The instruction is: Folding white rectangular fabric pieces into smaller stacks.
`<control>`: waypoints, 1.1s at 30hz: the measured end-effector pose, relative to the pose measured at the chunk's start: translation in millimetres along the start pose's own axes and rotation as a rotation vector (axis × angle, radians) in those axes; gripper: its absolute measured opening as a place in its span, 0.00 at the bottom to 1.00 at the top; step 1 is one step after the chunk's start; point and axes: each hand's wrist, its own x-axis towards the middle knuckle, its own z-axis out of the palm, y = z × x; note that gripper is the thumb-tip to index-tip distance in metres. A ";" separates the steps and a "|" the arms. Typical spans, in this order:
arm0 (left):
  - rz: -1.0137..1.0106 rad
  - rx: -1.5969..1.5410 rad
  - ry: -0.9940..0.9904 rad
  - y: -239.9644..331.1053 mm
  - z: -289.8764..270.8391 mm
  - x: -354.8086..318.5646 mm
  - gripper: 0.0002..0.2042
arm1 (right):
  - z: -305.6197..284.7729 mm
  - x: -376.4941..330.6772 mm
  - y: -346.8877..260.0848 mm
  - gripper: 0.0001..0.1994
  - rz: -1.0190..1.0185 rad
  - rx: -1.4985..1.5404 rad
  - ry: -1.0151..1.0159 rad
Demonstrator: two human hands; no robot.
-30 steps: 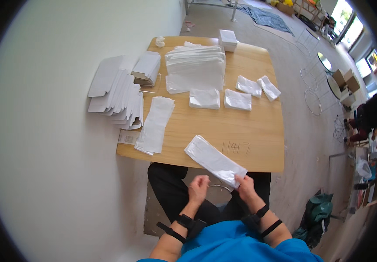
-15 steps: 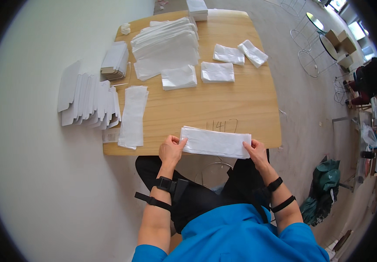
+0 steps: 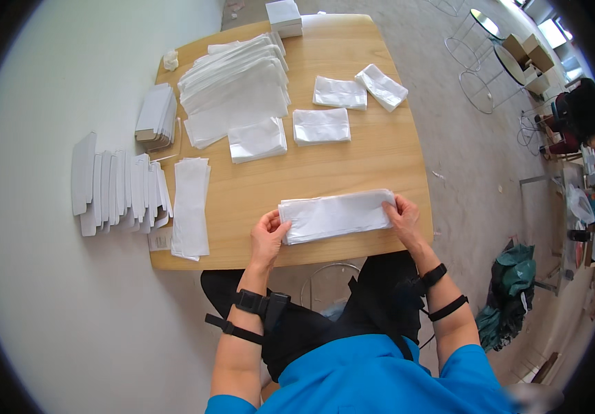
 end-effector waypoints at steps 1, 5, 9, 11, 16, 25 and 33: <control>0.007 0.000 -0.002 3.2 7.0 6.3 0.15 | -2.9 8.9 -1.8 0.09 -0.033 0.004 0.029; 0.116 0.097 0.034 11.9 26.6 41.4 0.14 | -10.8 47.7 -4.8 0.09 -0.063 -0.103 0.087; 0.221 0.192 0.134 7.8 28.9 72.0 0.13 | -14.3 80.8 -6.3 0.09 -0.088 -0.094 0.092; 0.228 0.171 0.156 4.4 28.3 77.7 0.12 | -21.9 89.8 -7.3 0.09 -0.108 -0.240 0.085; 0.282 0.226 0.171 -4.1 17.9 62.0 0.11 | -20.4 79.1 -49.7 0.09 -0.350 -0.605 0.361; 0.277 0.165 0.150 -15.8 24.4 29.6 0.10 | 126.1 48.7 -74.9 0.11 -0.377 -0.388 0.158; 0.188 0.053 0.073 18.7 41.0 30.5 0.12 | 122.7 59.6 -50.9 0.03 -0.321 -0.167 0.186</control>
